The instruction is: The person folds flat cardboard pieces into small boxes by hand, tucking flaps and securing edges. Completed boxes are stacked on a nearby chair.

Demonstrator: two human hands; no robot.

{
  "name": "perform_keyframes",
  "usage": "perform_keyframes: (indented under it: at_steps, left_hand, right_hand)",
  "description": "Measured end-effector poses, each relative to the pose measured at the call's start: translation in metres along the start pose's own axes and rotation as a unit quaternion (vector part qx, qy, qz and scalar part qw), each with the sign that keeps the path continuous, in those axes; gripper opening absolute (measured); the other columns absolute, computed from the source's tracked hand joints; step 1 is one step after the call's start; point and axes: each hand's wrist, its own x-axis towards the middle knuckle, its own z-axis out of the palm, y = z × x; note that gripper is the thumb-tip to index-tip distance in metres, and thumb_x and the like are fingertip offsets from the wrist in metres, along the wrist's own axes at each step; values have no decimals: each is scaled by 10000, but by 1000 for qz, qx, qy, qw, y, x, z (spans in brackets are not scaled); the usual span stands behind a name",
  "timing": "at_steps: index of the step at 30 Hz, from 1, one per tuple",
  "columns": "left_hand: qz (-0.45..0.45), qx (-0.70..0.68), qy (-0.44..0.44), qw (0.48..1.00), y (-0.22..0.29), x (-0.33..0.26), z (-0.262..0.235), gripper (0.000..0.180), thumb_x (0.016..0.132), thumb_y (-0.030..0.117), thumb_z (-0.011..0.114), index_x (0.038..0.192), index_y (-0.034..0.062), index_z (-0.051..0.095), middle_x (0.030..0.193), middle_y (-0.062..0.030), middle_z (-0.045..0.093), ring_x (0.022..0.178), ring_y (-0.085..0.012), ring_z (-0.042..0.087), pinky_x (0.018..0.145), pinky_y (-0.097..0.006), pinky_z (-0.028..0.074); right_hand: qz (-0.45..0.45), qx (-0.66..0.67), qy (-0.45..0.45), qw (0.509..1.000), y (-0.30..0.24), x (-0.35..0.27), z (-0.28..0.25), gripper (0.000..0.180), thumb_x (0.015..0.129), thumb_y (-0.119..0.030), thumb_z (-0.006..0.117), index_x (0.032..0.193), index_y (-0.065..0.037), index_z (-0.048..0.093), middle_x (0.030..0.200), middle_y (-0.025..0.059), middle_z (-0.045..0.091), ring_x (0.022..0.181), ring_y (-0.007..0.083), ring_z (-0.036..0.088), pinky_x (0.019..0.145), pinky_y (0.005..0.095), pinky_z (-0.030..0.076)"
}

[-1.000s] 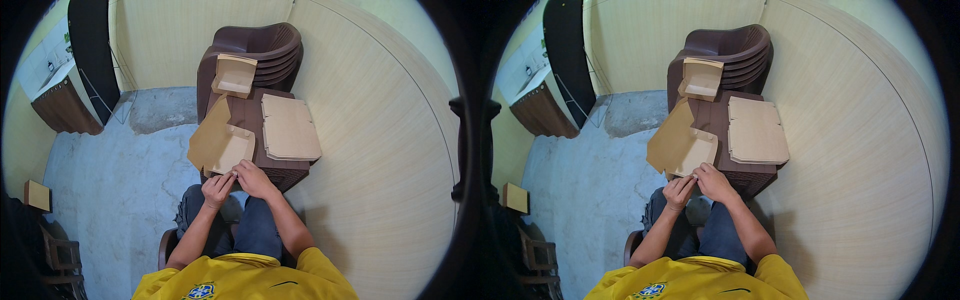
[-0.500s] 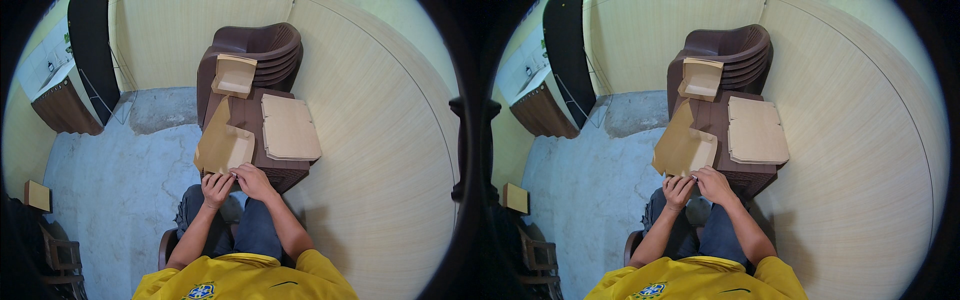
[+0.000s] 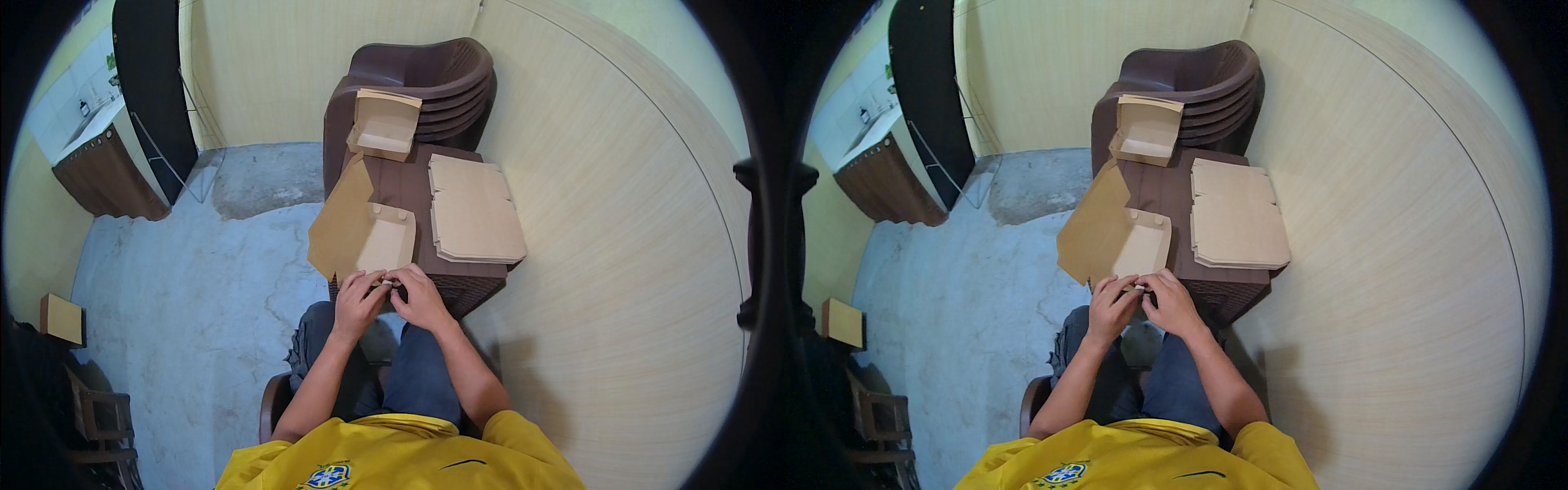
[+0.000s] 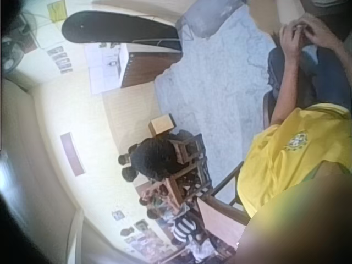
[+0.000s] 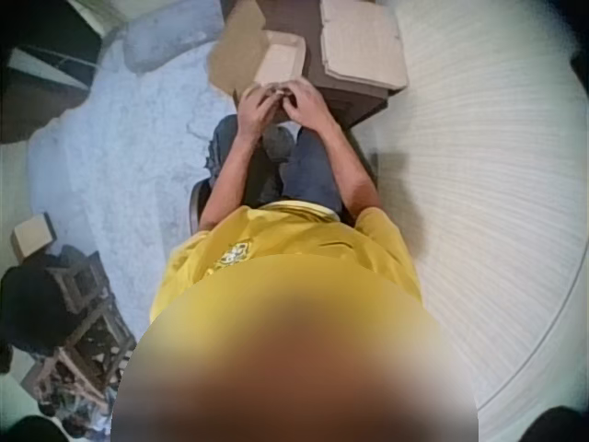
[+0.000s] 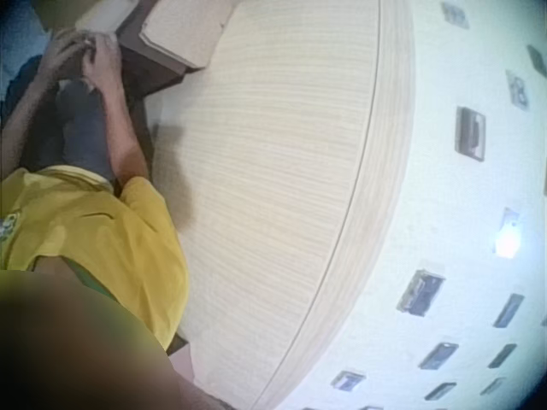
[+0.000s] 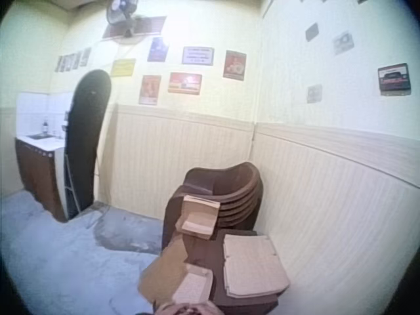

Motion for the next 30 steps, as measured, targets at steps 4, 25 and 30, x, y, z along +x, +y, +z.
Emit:
perform_keyframes:
  at_steps: [4, 25, 30]
  left_hand:
    - [-59, -61, -46, 995, 1, 6, -9, 352, 881, 97, 855, 1202, 48, 720, 1221, -94, 773, 1141, -309, 732, 1086, -488, 538]
    - [-111, -31, -131, 985, 2, 25, -23, 209, 933, 145, 810, 1127, 102, 747, 1099, -50, 766, 1079, -286, 722, 1114, -499, 479]
    - [-117, -5, -163, 980, 6, 30, -30, 235, 903, 129, 808, 1133, 125, 760, 1098, -35, 774, 1089, -259, 723, 1095, -478, 476]
  right_hand:
    - [-53, -20, 46, 997, 6, -2, 5, 317, 846, -29, 758, 1157, -25, 697, 1109, 176, 697, 1130, 375, 679, 962, 467, 574]
    - [-57, -28, 93, 994, 8, -2, 5, 221, 849, -37, 826, 1024, -31, 691, 1038, 119, 699, 1115, 360, 650, 940, 457, 548]
    - [-86, -19, 101, 991, 11, -2, 6, 252, 810, 1, 842, 1003, -11, 681, 1029, 129, 691, 1077, 361, 648, 954, 443, 532]
